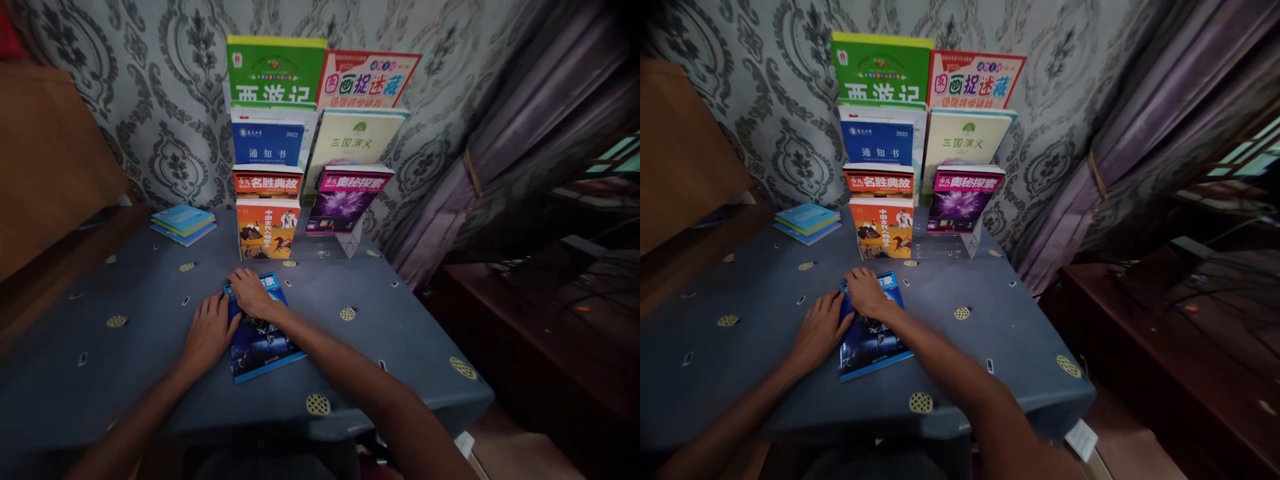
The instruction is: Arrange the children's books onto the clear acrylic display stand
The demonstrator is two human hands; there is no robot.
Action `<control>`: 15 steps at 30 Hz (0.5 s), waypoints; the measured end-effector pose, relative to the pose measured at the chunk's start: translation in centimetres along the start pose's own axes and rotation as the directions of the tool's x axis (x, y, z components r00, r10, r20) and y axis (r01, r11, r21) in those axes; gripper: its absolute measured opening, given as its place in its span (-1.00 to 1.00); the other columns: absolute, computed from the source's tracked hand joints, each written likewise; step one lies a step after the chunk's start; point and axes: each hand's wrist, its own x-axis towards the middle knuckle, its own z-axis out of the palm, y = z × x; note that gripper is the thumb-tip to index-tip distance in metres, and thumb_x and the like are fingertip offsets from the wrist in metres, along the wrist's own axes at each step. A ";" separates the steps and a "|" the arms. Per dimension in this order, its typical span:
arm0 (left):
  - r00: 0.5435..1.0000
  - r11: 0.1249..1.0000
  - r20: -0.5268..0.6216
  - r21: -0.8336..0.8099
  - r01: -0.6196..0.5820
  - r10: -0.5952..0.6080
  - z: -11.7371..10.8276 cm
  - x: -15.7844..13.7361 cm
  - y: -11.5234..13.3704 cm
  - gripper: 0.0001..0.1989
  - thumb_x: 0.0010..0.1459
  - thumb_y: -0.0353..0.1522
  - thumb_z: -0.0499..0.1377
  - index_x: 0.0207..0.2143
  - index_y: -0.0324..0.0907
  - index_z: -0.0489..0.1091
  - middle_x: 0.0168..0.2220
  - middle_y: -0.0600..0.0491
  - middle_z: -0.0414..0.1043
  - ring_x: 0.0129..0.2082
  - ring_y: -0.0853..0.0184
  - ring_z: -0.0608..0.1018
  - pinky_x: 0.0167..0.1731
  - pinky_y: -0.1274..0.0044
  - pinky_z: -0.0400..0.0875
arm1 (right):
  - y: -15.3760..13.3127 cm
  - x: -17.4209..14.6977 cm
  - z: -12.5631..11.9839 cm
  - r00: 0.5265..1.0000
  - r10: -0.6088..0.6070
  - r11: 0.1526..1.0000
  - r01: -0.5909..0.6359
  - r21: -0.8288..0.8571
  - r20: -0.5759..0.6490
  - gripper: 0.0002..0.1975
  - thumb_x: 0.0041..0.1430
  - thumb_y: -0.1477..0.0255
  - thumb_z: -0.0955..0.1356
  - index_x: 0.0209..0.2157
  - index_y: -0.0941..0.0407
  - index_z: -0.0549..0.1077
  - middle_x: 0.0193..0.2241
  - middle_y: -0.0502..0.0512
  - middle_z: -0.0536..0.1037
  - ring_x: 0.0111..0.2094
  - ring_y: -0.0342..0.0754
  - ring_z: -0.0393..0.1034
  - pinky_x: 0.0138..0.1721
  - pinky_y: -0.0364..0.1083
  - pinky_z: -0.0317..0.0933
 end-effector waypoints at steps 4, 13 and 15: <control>1.000 1.000 0.007 0.023 0.000 0.000 -0.5 0.0 0.3 -0.53 0.35 -0.24 -0.01 0.17 -0.35 0.31 0.15 -0.32 0.38 0.15 -0.04 0.41 0.09 0.16 0.35 | 2.1 -2.0 -0.6 0.997 0.065 0.998 -0.066 -0.012 -0.048 -0.71 0.38 0.55 0.19 0.00 0.26 0.45 -0.03 0.32 0.48 0.03 0.11 0.31 0.11 0.09 0.23; 0.999 0.999 0.041 0.036 0.003 -0.005 -0.8 0.1 0.5 -0.50 0.36 -0.24 0.00 0.19 -0.43 0.29 0.17 -0.37 0.38 0.17 -0.07 0.41 0.13 0.15 0.32 | 4.0 -8.3 -0.3 0.968 0.210 0.977 -0.204 0.054 -0.139 -0.57 0.38 0.51 0.16 0.22 0.29 0.32 0.27 0.41 0.30 0.28 0.14 0.18 0.29 0.18 0.11; 0.999 0.999 0.039 0.038 0.009 -0.011 -0.8 0.1 0.5 -0.50 0.36 -0.25 0.01 0.19 -0.42 0.30 0.16 -0.37 0.38 0.17 -0.07 0.41 0.13 0.15 0.32 | 3.3 -9.8 0.0 0.966 0.207 0.977 -0.195 0.089 -0.153 -0.56 0.37 0.52 0.17 0.23 0.26 0.32 0.27 0.40 0.30 0.30 0.15 0.17 0.30 0.20 0.11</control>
